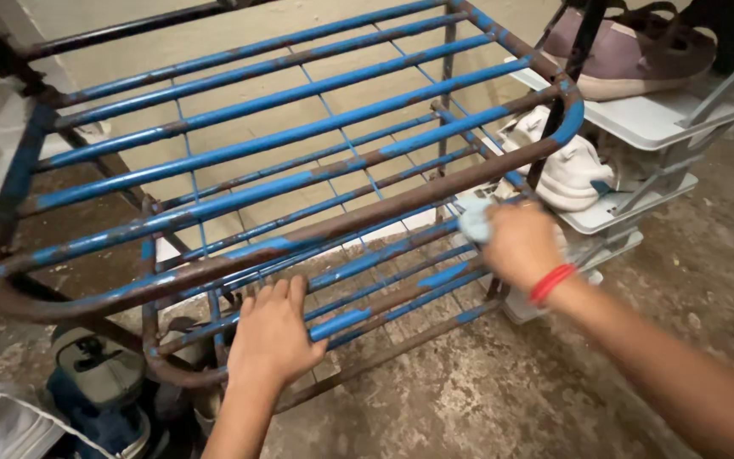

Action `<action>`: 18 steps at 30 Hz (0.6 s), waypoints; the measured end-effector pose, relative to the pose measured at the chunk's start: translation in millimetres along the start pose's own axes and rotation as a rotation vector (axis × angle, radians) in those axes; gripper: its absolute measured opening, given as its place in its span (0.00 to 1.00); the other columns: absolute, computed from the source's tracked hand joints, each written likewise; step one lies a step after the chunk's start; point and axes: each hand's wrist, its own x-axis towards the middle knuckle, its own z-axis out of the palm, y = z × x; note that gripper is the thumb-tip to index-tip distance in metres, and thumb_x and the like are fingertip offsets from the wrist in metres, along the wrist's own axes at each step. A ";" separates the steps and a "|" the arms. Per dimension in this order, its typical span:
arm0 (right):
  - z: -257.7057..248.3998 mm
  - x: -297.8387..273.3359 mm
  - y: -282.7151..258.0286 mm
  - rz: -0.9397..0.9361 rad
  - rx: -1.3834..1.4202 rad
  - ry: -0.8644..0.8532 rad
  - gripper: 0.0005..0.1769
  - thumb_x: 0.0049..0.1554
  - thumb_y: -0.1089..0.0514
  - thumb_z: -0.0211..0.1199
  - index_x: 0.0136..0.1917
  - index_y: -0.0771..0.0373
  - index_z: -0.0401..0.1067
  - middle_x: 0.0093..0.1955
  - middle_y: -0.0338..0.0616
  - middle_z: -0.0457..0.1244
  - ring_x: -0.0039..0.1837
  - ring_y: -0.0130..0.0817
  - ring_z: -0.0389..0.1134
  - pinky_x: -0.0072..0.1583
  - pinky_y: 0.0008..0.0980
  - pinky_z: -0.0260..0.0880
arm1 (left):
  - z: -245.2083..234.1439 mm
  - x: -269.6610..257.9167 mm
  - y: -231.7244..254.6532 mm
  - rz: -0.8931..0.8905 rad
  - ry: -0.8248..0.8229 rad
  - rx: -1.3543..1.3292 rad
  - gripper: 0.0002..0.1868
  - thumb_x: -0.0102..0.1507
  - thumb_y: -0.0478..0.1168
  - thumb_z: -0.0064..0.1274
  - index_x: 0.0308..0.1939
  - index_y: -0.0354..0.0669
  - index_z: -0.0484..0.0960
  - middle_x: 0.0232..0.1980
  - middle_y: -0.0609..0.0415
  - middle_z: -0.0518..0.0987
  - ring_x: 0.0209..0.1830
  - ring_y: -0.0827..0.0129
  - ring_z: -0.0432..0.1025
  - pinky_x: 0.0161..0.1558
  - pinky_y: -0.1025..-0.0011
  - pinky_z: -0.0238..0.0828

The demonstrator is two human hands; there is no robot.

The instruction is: The person wipes the blue metal bars of a shoe rack with a white cloth. The person systematically cleans the horizontal bars and vertical supports of the rack.

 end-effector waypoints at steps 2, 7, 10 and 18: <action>9.4 -6.8 -7.9 -0.052 -0.069 -0.031 0.13 0.45 0.61 0.64 0.45 0.62 0.77 0.44 0.57 0.70 0.51 0.55 0.71 0.56 0.48 0.73 | 2.8 1.5 3.4 -0.014 -0.001 0.002 0.45 0.50 0.54 0.67 0.67 0.46 0.68 0.59 0.50 0.73 0.63 0.56 0.66 0.64 0.58 0.60; -21.2 -3.2 -11.2 -0.110 0.231 0.017 0.20 0.43 0.59 0.67 0.51 0.60 0.79 0.45 0.56 0.71 0.50 0.56 0.73 0.54 0.48 0.72 | 2.0 3.5 1.3 -0.018 0.014 -0.006 0.44 0.49 0.53 0.67 0.67 0.45 0.68 0.59 0.51 0.73 0.62 0.57 0.67 0.63 0.58 0.61; -34.6 7.0 7.3 -0.113 0.572 0.017 0.27 0.48 0.50 0.74 0.58 0.65 0.74 0.53 0.61 0.69 0.56 0.56 0.71 0.57 0.46 0.69 | 11.3 4.2 -0.3 0.003 0.052 -0.002 0.46 0.48 0.53 0.67 0.66 0.43 0.68 0.58 0.49 0.74 0.61 0.56 0.67 0.64 0.55 0.59; -7.3 11.8 48.2 -0.134 0.005 0.192 0.18 0.41 0.66 0.66 0.48 0.66 0.76 0.46 0.58 0.68 0.52 0.58 0.70 0.56 0.52 0.70 | 27.8 14.1 -2.8 0.027 0.102 0.011 0.46 0.46 0.53 0.68 0.65 0.42 0.69 0.58 0.48 0.75 0.60 0.54 0.67 0.63 0.54 0.60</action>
